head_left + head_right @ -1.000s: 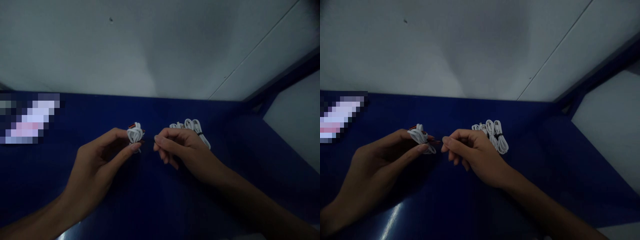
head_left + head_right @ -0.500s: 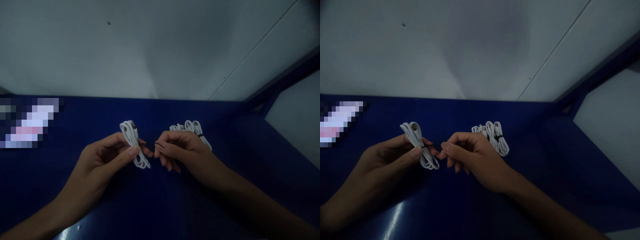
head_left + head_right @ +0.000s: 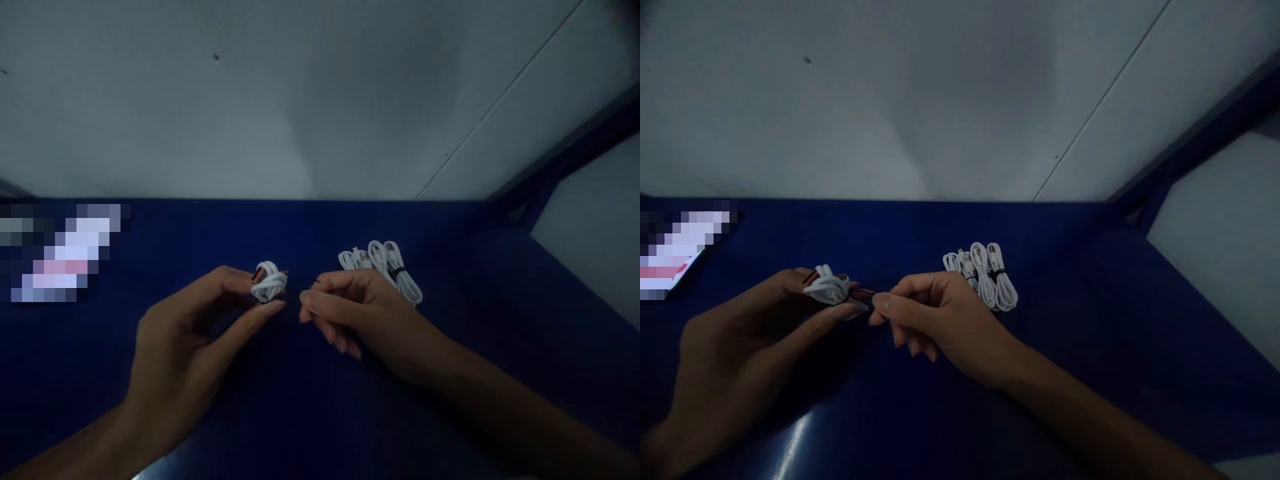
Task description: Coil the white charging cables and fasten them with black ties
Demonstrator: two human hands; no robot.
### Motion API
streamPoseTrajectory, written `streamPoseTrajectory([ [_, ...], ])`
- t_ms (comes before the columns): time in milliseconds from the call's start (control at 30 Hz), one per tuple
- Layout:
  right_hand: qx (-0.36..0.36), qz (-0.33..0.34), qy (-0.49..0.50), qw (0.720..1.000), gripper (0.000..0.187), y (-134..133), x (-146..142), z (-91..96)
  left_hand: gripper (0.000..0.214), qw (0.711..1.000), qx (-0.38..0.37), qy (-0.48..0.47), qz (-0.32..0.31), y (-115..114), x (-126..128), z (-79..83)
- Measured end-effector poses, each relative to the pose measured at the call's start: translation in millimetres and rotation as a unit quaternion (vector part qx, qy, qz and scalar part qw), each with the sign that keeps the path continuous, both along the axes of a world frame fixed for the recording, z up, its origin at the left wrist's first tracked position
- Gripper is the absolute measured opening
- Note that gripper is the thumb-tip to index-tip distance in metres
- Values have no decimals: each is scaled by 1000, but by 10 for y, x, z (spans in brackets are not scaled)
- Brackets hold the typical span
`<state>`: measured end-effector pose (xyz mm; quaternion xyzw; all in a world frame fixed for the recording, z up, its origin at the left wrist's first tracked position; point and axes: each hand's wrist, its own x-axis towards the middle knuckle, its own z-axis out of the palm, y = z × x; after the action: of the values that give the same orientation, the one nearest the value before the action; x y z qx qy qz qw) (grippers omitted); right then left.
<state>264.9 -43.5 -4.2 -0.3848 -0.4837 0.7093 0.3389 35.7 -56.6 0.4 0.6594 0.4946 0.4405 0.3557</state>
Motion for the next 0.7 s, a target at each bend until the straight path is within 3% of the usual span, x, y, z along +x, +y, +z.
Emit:
streamPoseTrajectory([
  [133,2,-45,-35,998,25,-25,-34,3,8,999,23,33,7,22,-17,-38],
  [233,137,-120,-145,972,18,-64,-70,-9,9,998,23,60,-2,37,-29,-58],
  [300,307,-164,-245,905,13,-97,-91,-34,10,998,11,66,-1,47,-35,-62],
  [367,460,-183,-319,808,14,-126,-104,-61,11,998,-10,67,-4,61,-40,-57],
  [433,540,-197,-359,736,17,-143,-108,-74,12,997,-27,70,-19,78,-47,-47],
  [500,563,-212,-379,703,18,-141,-104,-68,11,996,-21,74,-44,94,-53,-40],
  [600,558,-216,-390,700,15,-112,-81,-27,8,994,-8,86,-67,115,-52,-32],
  [700,482,-209,-367,768,12,-79,-40,30,8,995,-34,55,-77,130,-34,-11],
])
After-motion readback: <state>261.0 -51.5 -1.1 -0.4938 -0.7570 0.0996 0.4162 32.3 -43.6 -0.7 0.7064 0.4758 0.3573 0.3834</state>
